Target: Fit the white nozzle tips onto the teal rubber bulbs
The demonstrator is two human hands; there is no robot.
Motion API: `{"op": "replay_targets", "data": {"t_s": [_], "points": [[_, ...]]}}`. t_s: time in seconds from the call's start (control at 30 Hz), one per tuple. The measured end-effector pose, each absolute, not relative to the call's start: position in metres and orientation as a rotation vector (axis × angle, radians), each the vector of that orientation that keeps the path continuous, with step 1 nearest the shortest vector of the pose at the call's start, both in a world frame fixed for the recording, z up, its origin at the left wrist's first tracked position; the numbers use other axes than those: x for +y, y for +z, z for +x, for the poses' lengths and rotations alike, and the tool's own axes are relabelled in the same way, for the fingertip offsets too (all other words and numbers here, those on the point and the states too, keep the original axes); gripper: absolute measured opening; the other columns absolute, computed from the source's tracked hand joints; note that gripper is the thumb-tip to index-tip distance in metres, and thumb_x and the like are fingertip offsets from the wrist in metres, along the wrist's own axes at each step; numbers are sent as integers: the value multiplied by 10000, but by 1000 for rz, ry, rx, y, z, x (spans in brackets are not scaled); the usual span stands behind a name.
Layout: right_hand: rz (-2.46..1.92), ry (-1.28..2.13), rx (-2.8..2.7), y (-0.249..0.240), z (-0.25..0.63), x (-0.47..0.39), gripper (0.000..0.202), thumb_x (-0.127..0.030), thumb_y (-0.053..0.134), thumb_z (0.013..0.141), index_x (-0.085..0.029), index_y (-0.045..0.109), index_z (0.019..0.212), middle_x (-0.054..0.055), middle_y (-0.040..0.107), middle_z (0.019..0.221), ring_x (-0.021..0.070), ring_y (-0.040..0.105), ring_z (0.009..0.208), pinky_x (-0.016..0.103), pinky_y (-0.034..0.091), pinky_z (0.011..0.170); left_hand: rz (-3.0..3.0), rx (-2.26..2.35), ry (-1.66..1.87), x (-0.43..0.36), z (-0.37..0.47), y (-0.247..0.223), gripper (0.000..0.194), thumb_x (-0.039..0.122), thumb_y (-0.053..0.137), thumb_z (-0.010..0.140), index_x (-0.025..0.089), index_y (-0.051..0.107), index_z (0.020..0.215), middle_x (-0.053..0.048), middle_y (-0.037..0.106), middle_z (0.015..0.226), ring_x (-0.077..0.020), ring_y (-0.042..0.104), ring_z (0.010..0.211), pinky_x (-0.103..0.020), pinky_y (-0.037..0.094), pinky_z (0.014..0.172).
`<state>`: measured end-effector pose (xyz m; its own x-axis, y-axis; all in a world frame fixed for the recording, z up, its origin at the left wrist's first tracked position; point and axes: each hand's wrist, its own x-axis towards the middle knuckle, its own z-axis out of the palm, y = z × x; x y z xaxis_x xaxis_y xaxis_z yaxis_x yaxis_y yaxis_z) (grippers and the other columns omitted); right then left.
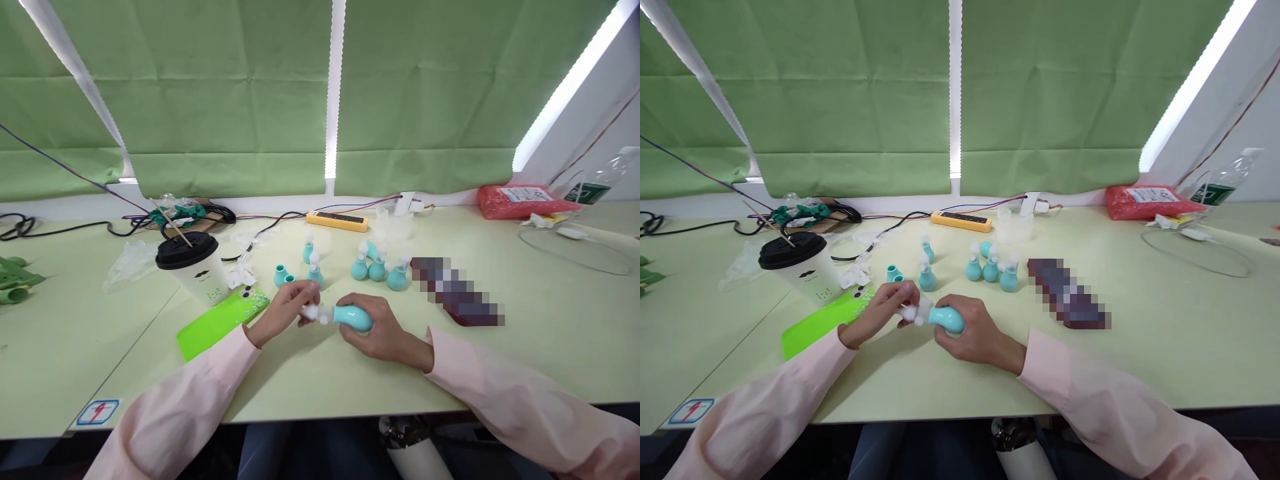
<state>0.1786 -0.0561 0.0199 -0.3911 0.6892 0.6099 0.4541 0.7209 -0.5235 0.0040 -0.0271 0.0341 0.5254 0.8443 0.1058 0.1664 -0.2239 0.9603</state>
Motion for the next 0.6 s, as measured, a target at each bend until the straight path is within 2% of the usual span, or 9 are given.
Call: {"op": "replay_targets", "data": {"t_s": [0.07,0.13,0.23,0.33,0.47,0.53,0.6], "points": [[-906,426,-1999,20,181,-53,148,-182,481,621,-188,497,768,-7,524,624,103,452,520,225,385,511,1577,780,841,-28,6,34,288,433,421,757,160,390,671,41,437,499,-49,375,387,-172,267,361],[-913,605,-1959,20,182,-50,103,-206,486,630,-185,502,730,-18,508,593,91,429,484,210,366,457,1444,726,825,-28,7,32,293,428,450,745,171,344,652,57,412,467,-33,324,354,-153,217,336],[-880,898,-1817,17,183,-47,92,-246,496,632,-172,502,687,-25,494,539,83,416,449,194,340,399,1244,675,724,-26,8,28,345,473,383,763,180,295,604,88,304,387,-18,198,307,-139,133,307],[-859,1054,-1657,15,185,-44,115,-264,500,622,-165,507,680,-27,487,502,79,391,418,192,310,362,1257,709,739,-23,6,28,364,497,317,774,187,280,587,99,240,360,-28,152,297,-148,133,293],[-926,925,-1541,17,188,-39,116,-268,514,643,-166,511,698,-17,513,532,81,397,426,204,331,379,1874,994,952,-24,5,26,288,450,454,725,172,412,661,43,419,526,-68,382,448,-192,307,412],[-976,794,-1533,18,188,-37,119,-258,538,638,-170,513,714,-7,534,586,95,441,479,214,371,425,2338,1100,911,-25,6,19,234,399,503,712,171,482,763,4,490,678,-111,463,605,-228,368,531],[-1010,678,-1575,19,188,-37,122,-238,560,620,-174,519,714,0,545,636,116,484,558,230,409,494,2683,1097,779,-24,8,9,202,351,476,745,179,498,849,-29,520,786,-154,475,732,-265,389,618]]}}
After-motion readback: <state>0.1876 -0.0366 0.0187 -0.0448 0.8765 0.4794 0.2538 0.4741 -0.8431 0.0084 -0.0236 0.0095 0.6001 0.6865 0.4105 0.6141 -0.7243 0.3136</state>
